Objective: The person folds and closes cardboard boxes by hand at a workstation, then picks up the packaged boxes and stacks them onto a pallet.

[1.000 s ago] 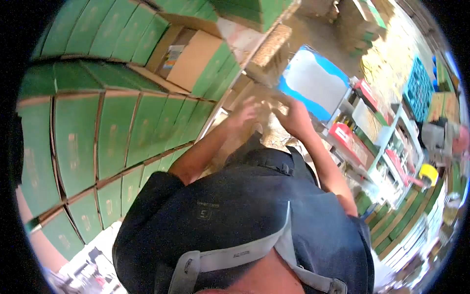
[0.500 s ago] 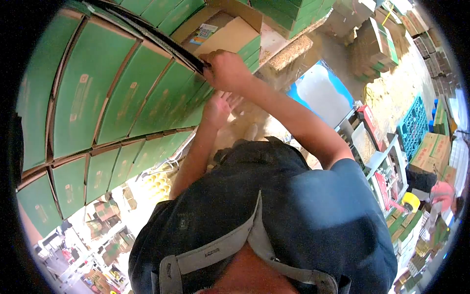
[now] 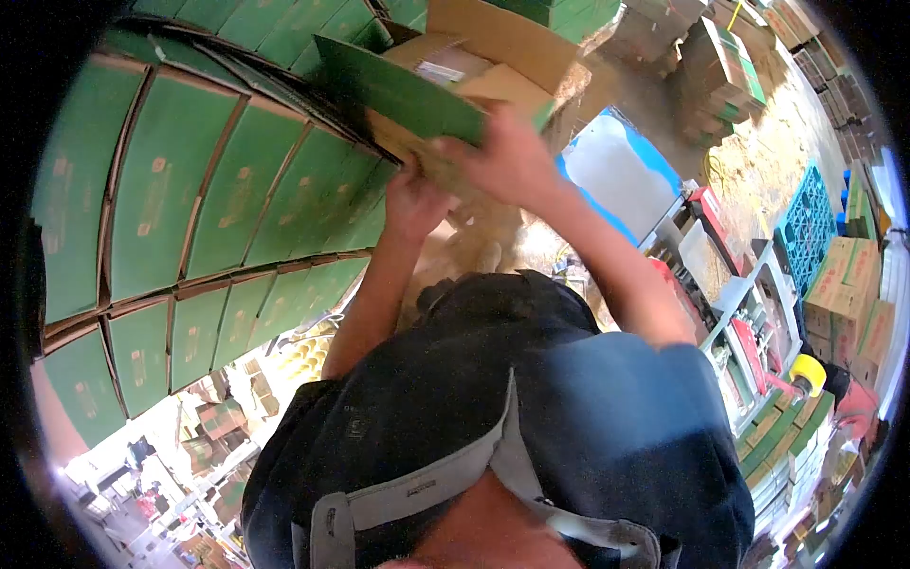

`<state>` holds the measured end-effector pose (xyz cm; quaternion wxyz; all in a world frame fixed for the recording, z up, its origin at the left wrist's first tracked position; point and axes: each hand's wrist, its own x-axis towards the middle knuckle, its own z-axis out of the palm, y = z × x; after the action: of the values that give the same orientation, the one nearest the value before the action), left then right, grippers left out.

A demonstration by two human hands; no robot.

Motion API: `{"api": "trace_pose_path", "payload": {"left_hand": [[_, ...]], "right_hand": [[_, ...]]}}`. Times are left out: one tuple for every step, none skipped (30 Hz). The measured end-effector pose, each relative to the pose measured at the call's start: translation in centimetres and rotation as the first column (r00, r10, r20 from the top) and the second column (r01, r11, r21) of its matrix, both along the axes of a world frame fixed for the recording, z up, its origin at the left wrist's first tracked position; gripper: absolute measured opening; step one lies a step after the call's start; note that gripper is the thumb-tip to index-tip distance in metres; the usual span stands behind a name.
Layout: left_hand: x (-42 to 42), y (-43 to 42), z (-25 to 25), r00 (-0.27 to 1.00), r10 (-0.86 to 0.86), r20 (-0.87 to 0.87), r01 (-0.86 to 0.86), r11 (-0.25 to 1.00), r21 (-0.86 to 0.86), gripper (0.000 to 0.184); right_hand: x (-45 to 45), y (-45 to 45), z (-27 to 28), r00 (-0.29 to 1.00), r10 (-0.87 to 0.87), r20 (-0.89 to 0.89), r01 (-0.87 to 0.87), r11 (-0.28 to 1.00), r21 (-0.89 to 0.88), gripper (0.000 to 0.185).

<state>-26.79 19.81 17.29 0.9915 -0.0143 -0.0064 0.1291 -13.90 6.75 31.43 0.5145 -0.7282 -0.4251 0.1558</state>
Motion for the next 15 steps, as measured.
{"api": "trace_pose_path", "payload": {"left_hand": [[0.6, -0.7, -0.1, 1.0, -0.008, 0.001, 0.008, 1.0, -0.002, 0.048], [1.3, -2.0, -0.4, 0.993, -0.109, 0.055, 0.1, 0.985, 0.142, 0.043], [2.3, -3.6, -0.9, 0.983, -0.168, 0.073, 0.15, 0.966, 0.209, 0.04], [3.4, -5.2, -1.5, 0.97, -0.226, 0.089, 0.194, 0.941, 0.279, 0.038], [4.9, -7.2, -3.1, 0.962, -0.27, -0.047, 0.272, 0.921, 0.277, 0.042], [6.5, -9.0, -4.7, 0.933, -0.311, -0.182, 0.351, 0.897, 0.267, 0.049], [8.0, -10.7, -6.3, 0.926, -0.329, -0.183, 0.368, 0.893, 0.26, 0.049], [9.5, -12.4, -8.0, 0.918, -0.339, -0.205, 0.386, 0.881, 0.272, 0.047], [11.2, -13.6, -9.8, 0.91, -0.351, -0.221, 0.405, 0.868, 0.288, 0.045], [13.1, -14.4, -12.1, 0.9, -0.379, -0.218, 0.429, 0.859, 0.279, 0.045], [14.9, -15.4, -14.5, 0.892, -0.413, -0.184, 0.449, 0.857, 0.254, 0.045], [16.4, -16.4, -16.2, 0.884, -0.444, -0.147, 0.467, 0.855, 0.227, 0.044], [17.5, -17.2, -16.8, 0.853, -0.46, -0.246, 0.501, 0.853, 0.144, 0.035], [18.5, -17.9, -17.4, 0.831, -0.4, -0.387, 0.491, 0.854, 0.172, 0.036], [19.2, -18.8, -18.0, 0.785, -0.334, -0.521, 0.493, 0.847, 0.2, 0.036]], "right_hand": [[0.5, -3.3, 0.7, 1.0, -0.003, 0.005, 0.003, 1.0, -0.031, 0.046], [0.9, -6.7, 1.3, 1.0, -0.004, 0.006, 0.004, 0.998, -0.067, 0.044], [1.3, -9.6, 2.0, 0.994, 0.027, -0.104, -0.036, 0.996, -0.086, 0.041], [1.4, -12.6, 1.1, 0.997, -0.041, -0.063, 0.032, 0.99, -0.134, 0.032], [2.1, -14.6, 0.7, 0.996, -0.053, -0.065, 0.044, 0.989, -0.139, 0.032], [2.9, -16.3, 0.4, 0.997, 0.045, 0.062, -0.031, 0.979, -0.202, 0.033], [3.5, -17.8, 0.0, 0.973, 0.148, 0.177, -0.095, 0.956, -0.276, 0.037], [4.0, -19.0, -1.1, 0.977, 0.127, 0.17, -0.075, 0.956, -0.284, 0.037], [4.8, -19.9, -3.1, 0.975, 0.078, 0.209, -0.017, 0.96, -0.278, 0.04], [5.7, -20.8, -5.3, 0.969, 0.028, 0.246, 0.042, 0.961, -0.275, 0.044], [6.6, -21.9, -7.7, 0.968, -0.021, 0.25, 0.087, 0.962, -0.258, 0.044], [7.5, -22.7, -9.9, 0.966, -0.041, 0.257, 0.114, 0.954, -0.276, 0.044], [8.7, -23.4, -12.1, 0.963, -0.062, 0.264, 0.14, 0.947, -0.289, 0.045], [9.9, -24.3, -14.6, 0.95, -0.061, 0.305, 0.154, 0.945, -0.29, 0.047], [10.9, -25.4, -17.2, 0.938, -0.065, 0.341, 0.172, 0.94, -0.294, 0.049]]}}
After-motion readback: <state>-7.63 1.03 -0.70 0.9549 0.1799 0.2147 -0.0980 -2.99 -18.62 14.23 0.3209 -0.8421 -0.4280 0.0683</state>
